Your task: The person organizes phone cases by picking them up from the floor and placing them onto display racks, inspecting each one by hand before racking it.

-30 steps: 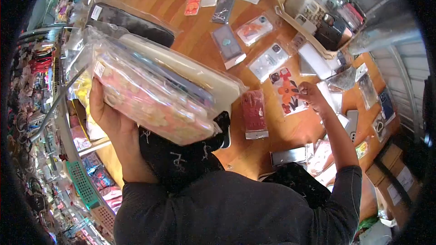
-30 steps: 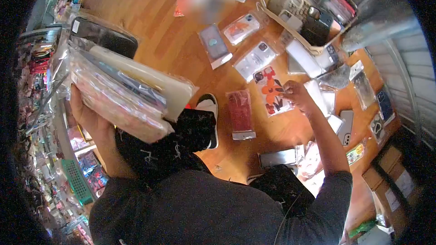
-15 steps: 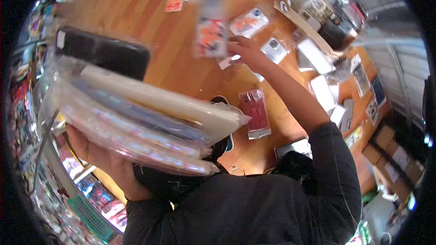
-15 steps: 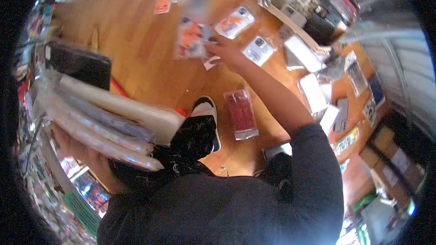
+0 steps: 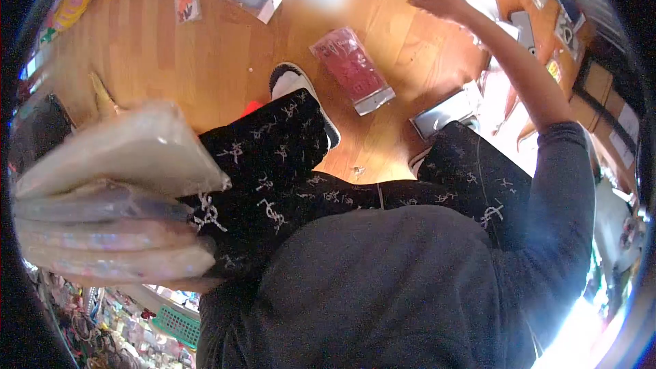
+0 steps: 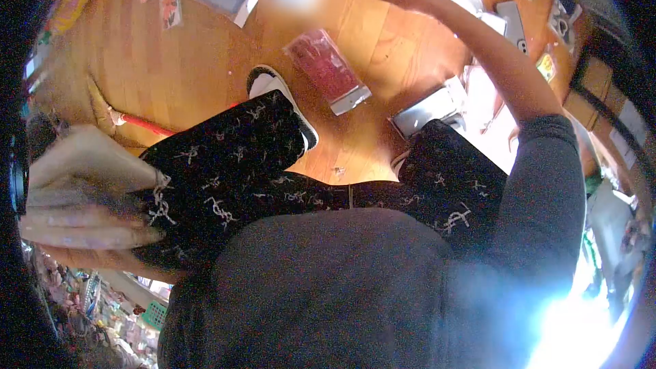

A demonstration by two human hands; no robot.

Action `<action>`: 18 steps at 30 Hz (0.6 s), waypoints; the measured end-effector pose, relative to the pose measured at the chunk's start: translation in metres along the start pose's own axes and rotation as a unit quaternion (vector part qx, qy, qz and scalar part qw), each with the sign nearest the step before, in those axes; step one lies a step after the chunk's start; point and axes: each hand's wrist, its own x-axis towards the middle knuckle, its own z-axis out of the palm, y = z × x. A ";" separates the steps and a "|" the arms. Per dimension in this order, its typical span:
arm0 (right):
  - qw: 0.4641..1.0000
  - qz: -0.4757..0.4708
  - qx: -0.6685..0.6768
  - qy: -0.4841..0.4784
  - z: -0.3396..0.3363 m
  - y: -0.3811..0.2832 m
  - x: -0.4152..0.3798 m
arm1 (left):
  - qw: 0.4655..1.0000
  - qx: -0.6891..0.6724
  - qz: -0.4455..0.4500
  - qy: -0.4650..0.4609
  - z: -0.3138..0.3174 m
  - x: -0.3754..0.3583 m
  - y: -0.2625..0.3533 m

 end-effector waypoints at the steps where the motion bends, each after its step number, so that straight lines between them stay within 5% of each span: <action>1: 1.000 -0.016 -0.009 0.014 -0.004 0.016 -0.009 | 1.000 -0.003 -0.007 -0.003 -0.004 0.002 -0.001; 3: 0.998 -0.016 -0.040 0.038 -0.016 0.024 -0.029 | 1.000 -0.010 -0.021 -0.008 -0.007 0.002 0.000; 4: 0.996 0.087 0.022 -0.025 -0.033 0.008 -0.041 | 0.999 -0.014 -0.029 -0.010 -0.011 0.006 -0.002; 6: 0.998 0.003 -0.053 0.031 -0.032 0.048 -0.051 | 0.999 -0.020 -0.043 -0.010 -0.023 0.014 -0.006; 12: 0.992 0.038 -0.086 0.086 -0.065 0.096 -0.116 | 0.990 -0.110 -0.070 -0.048 -0.115 0.085 -0.030; 15: 0.974 0.092 -0.162 0.125 -0.087 0.143 -0.157 | 0.973 -0.201 -0.070 -0.085 -0.070 0.086 -0.029; 18: 0.951 0.180 -0.174 0.183 -0.101 0.186 -0.194 | 0.949 -0.291 -0.124 -0.011 -0.056 0.077 -0.023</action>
